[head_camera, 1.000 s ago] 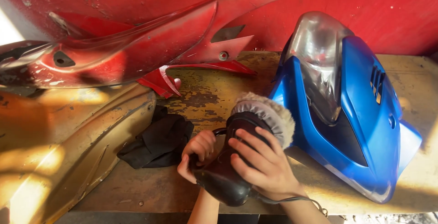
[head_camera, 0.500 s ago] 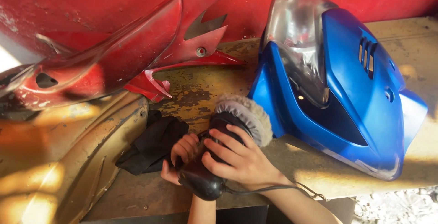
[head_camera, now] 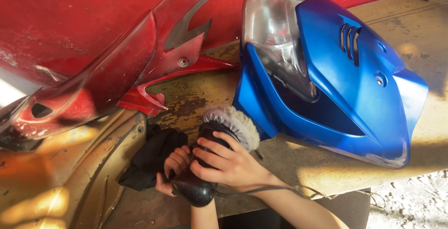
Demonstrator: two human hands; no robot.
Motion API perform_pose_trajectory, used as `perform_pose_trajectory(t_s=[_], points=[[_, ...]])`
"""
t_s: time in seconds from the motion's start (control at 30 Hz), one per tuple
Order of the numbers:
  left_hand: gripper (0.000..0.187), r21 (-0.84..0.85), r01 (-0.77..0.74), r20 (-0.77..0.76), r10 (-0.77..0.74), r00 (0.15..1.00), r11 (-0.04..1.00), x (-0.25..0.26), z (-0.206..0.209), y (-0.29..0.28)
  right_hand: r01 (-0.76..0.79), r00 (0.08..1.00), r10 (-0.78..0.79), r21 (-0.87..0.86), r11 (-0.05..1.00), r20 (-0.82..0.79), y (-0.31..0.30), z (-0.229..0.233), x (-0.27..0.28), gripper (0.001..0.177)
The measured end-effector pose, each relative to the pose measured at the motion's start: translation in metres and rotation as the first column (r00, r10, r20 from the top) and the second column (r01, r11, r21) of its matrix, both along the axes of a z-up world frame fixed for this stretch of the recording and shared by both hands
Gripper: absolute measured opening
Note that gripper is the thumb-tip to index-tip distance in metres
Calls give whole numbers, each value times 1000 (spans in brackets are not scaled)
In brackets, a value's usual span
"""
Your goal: The person uses a handheld electric polisher with a buffing pad to polish the surface of a blue motorcycle fairing. The fairing is placed on a wooden workbench next to a red motorcycle part. The person moves the polisher across the blue plastic surface repeatedly.
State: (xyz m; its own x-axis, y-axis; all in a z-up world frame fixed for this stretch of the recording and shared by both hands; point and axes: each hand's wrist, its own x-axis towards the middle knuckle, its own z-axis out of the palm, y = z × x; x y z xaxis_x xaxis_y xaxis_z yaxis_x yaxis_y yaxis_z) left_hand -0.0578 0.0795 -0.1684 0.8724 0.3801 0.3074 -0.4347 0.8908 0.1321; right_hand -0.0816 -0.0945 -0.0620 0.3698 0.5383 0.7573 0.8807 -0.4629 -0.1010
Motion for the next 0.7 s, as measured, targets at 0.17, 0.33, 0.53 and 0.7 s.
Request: perform_pose_trajectory(t_s=[0.17, 0.33, 0.53, 0.7], points=[[48, 291, -153, 10, 157, 987, 944, -25, -6, -8, 15, 1000, -15, -8, 1000, -7, -16, -10, -21, 31], [50, 335, -180, 13, 187, 982, 925, -14, -17, 7, -20, 999, 20, -2, 1000, 37, -11, -5, -6, 30], [47, 361, -171, -14, 189, 982, 917, -8, -38, 15, -43, 999, 42, 29, 999, 29, -11, -23, -3, 31], [54, 468, -331, 84, 332, 940, 820, -33, -20, -8, -14, 997, 12, 18, 1000, 79, -31, -23, -24, 25]])
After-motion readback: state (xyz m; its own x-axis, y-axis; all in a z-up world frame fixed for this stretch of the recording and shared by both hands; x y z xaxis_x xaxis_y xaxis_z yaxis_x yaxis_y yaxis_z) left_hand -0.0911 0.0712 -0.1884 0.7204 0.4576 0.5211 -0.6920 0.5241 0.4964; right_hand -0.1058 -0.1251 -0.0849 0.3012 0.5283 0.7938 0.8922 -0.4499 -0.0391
